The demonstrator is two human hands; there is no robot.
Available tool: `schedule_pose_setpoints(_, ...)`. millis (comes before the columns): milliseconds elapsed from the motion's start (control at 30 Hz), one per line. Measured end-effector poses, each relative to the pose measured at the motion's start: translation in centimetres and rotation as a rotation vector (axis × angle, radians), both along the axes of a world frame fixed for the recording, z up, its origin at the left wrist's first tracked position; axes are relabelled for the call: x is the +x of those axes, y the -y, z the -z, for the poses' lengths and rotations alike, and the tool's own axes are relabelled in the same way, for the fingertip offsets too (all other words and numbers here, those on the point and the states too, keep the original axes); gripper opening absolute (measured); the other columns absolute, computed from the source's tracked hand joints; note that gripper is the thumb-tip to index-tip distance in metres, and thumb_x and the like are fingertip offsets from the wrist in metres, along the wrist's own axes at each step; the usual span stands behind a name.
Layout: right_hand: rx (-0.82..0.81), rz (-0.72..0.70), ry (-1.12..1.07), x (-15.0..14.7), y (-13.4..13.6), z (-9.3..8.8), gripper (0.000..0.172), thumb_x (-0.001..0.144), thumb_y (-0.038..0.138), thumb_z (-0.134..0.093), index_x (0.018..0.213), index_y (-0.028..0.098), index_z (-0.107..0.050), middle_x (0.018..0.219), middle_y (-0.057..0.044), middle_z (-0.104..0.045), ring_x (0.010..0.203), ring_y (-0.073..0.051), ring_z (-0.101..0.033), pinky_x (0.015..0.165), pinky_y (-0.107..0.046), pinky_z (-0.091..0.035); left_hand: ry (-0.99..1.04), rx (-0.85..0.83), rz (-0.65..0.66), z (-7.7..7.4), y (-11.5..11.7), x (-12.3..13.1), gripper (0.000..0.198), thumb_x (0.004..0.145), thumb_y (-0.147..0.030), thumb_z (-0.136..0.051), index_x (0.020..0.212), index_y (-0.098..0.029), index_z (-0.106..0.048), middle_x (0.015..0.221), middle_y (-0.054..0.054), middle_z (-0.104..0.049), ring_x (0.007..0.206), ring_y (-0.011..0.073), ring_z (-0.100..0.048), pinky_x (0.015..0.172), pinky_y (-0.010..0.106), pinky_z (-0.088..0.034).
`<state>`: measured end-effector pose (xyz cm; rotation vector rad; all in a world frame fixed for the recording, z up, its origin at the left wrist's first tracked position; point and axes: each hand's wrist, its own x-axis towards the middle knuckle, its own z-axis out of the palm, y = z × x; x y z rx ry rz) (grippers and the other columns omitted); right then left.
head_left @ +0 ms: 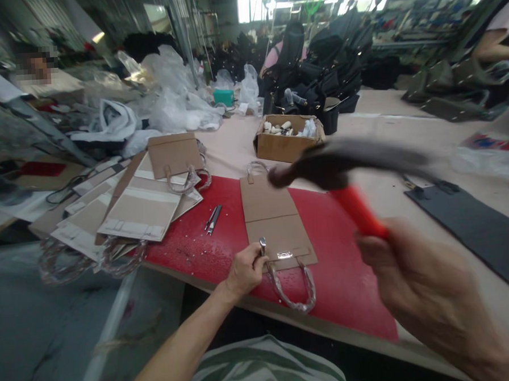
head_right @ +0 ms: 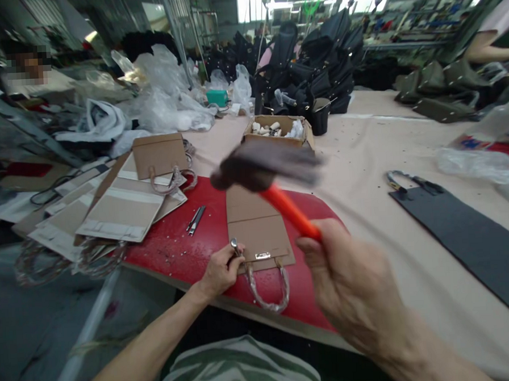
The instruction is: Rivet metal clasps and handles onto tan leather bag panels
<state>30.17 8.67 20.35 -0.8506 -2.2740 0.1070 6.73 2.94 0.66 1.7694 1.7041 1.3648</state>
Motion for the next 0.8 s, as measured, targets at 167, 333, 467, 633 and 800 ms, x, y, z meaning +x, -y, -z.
schedule_pose_setpoints(167, -0.061, -0.125, 0.147, 0.1, 0.8, 2.0, 0.028, 0.104, 0.029, -0.035, 0.079, 0.022, -0.044, 0.056, 0.001, -0.049, 0.038, -0.014, -0.037, 0.043, -0.030, -0.019, -0.032, -0.015, -0.011, 0.2, 0.0, 0.0, 0.012, 0.088, -0.014, -0.052, 0.096, -0.019, -0.060, 0.088, 0.006, -0.067, 0.080, 0.0192, -0.065, 0.074, 0.029, -0.052)
schedule_pose_setpoints(333, -0.383, -0.018, 0.190, 2.4, -1.2, 4.4, 0.031, 0.100, 0.043, -0.039, 0.075, 0.023, -0.040, 0.053, 0.002, -0.045, 0.040, -0.015, -0.038, 0.045, -0.029, -0.022, -0.010, 0.009, 0.014, 0.5, 0.1, -0.2, 0.013, 0.089, -0.015, -0.052, 0.100, -0.019, -0.059, 0.096, 0.007, -0.068, 0.089, 0.0204, -0.066, 0.079, 0.030, -0.053)
schedule_pose_setpoints(467, -0.811, 0.297, 0.038, 6.4, -3.9, 7.8, 0.036, 0.091, 0.052, -0.041, 0.070, 0.023, -0.045, 0.056, -0.001, -0.047, 0.043, -0.016, -0.043, 0.042, -0.027, -0.029, 0.008, 0.025, 0.035, 0.5, 0.2, -0.2, 0.013, 0.090, -0.015, -0.051, 0.101, -0.019, -0.058, 0.100, 0.008, -0.068, 0.094, 0.0209, -0.066, 0.084, 0.032, -0.053)
schedule_pose_setpoints(633, -1.000, 0.695, 0.016, 12.2, -6.2, 13.4, 0.026, 0.090, 0.040, -0.039, 0.075, 0.021, -0.049, 0.063, -0.005, -0.052, 0.047, -0.020, -0.049, 0.042, -0.030, -0.038, 0.024, 0.040, 0.041, 0.2, 0.3, -0.2, 0.014, 0.091, -0.014, -0.051, 0.103, -0.019, -0.057, 0.104, 0.008, -0.067, 0.098, 0.0204, -0.065, 0.086, 0.032, -0.053)
schedule_pose_setpoints(800, -0.517, 0.729, 0.303, 10.7, -5.1, 14.2, 0.026, 0.096, 0.035, -0.044, 0.097, 0.015, -0.061, 0.109, -0.021, -0.061, 0.102, -0.035, -0.060, 0.082, -0.043, -0.047, 0.021, 0.012, 0.042, 0.2, 0.3, -0.5, 0.012, 0.091, -0.015, -0.053, 0.102, -0.019, -0.057, 0.109, 0.009, -0.066, 0.104, 0.0207, -0.064, 0.092, 0.034, -0.052)
